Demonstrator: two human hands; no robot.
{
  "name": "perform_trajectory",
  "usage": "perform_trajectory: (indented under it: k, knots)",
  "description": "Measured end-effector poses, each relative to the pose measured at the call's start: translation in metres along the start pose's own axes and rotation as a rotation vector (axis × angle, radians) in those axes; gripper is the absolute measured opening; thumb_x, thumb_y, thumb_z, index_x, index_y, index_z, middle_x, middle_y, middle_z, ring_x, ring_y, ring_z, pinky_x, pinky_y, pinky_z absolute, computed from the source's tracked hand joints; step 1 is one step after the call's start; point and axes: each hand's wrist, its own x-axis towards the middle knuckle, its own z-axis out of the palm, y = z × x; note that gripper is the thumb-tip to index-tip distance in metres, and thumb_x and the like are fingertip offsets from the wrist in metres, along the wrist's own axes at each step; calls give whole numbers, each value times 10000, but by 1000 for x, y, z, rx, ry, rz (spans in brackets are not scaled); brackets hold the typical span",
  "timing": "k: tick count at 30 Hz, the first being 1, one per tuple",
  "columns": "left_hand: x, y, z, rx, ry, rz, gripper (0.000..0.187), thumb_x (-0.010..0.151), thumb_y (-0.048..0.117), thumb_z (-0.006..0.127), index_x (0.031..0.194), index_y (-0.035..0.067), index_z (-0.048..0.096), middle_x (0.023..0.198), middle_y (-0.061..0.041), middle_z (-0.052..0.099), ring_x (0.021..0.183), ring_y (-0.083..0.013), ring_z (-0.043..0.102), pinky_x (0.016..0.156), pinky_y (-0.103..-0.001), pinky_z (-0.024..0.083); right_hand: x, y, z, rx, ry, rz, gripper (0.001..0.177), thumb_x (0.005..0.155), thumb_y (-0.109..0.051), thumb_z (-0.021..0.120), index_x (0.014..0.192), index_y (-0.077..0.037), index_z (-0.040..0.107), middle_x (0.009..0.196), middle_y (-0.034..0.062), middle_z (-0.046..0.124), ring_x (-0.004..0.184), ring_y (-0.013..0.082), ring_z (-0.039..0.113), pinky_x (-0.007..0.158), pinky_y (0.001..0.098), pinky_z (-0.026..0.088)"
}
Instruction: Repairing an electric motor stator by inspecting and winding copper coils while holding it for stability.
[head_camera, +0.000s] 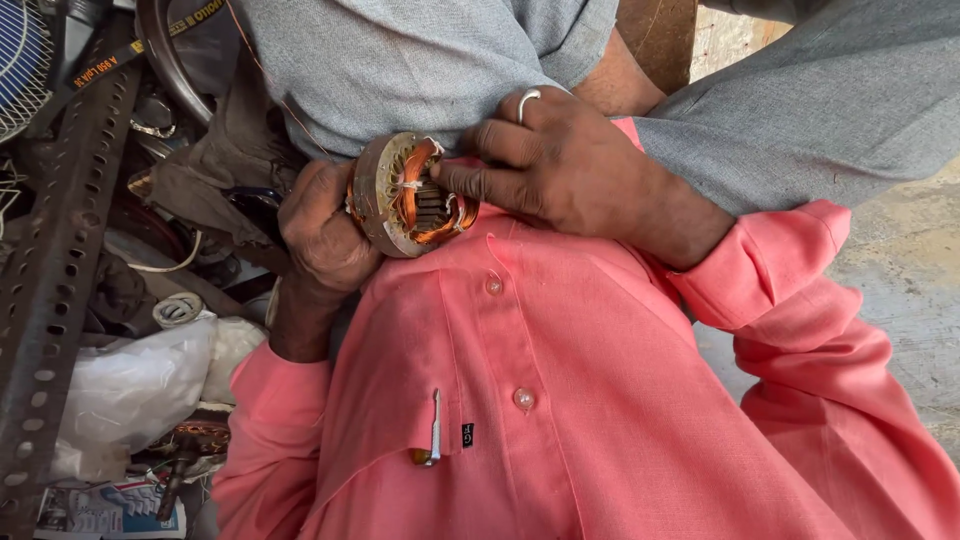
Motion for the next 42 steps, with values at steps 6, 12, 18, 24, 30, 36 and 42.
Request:
perform_trajectory:
  k: [6, 12, 18, 24, 30, 36, 42]
  knots:
    - [6, 1, -4, -6, 12, 24, 282, 852, 92, 913, 1016, -37, 723, 1045, -140, 673, 847, -268, 653, 703, -386, 543, -6, 1, 8, -206, 21, -162, 408, 924, -177, 685, 1306, -39, 720, 1188, 49, 661, 1005, 207, 610, 907, 358, 539]
    - [22, 7, -14, 11, -77, 63, 276, 854, 78, 894, 1040, -34, 723, 1062, -139, 659, 921, -296, 672, 773, -404, 571, 0, -8, 5, -170, -45, -86, 363, 882, -228, 643, 1184, -49, 737, 1121, 62, 645, 1047, 253, 617, 893, 387, 536]
    - [19, 2, -18, 35, -134, 59, 203, 826, 19, 845, 955, -46, 702, 989, -135, 627, 869, -307, 644, 733, -422, 549, -1, -8, 12, -215, -76, -118, 309, 867, -235, 625, 1114, -90, 740, 1057, 67, 628, 969, 269, 599, 831, 393, 513]
    - [18, -2, -32, 69, -164, 139, 190, 644, 37, 706, 800, -46, 636, 918, -215, 604, 860, -396, 633, 718, -494, 537, 0, -5, 20, -283, -8, -151, 332, 824, -229, 611, 1100, -89, 731, 1061, 70, 616, 937, 264, 586, 818, 388, 497]
    - [64, 11, -95, -203, -361, -51, 390, 724, 25, 723, 1108, -43, 705, 1165, -220, 682, 1044, -346, 683, 844, -419, 559, -5, -7, 25, -309, -61, -107, 363, 832, -239, 621, 1129, -68, 739, 962, 55, 589, 880, 252, 581, 768, 384, 487]
    - [170, 7, -104, 70, 180, 57, 250, 911, 2, 748, 1158, 28, 725, 1130, -115, 708, 897, -205, 698, 814, -320, 569, -1, -12, 20, -271, -87, -65, 274, 873, -243, 641, 1095, -107, 727, 984, 51, 618, 919, 255, 608, 786, 402, 498]
    - [264, -62, -71, 22, 267, 116, 92, 947, 0, 739, 1032, 36, 743, 1007, -111, 708, 785, -194, 707, 675, -288, 567, 5, -22, 9, -109, -81, 105, 456, 853, -282, 700, 1259, -74, 700, 1130, 103, 661, 963, 294, 621, 845, 409, 507]
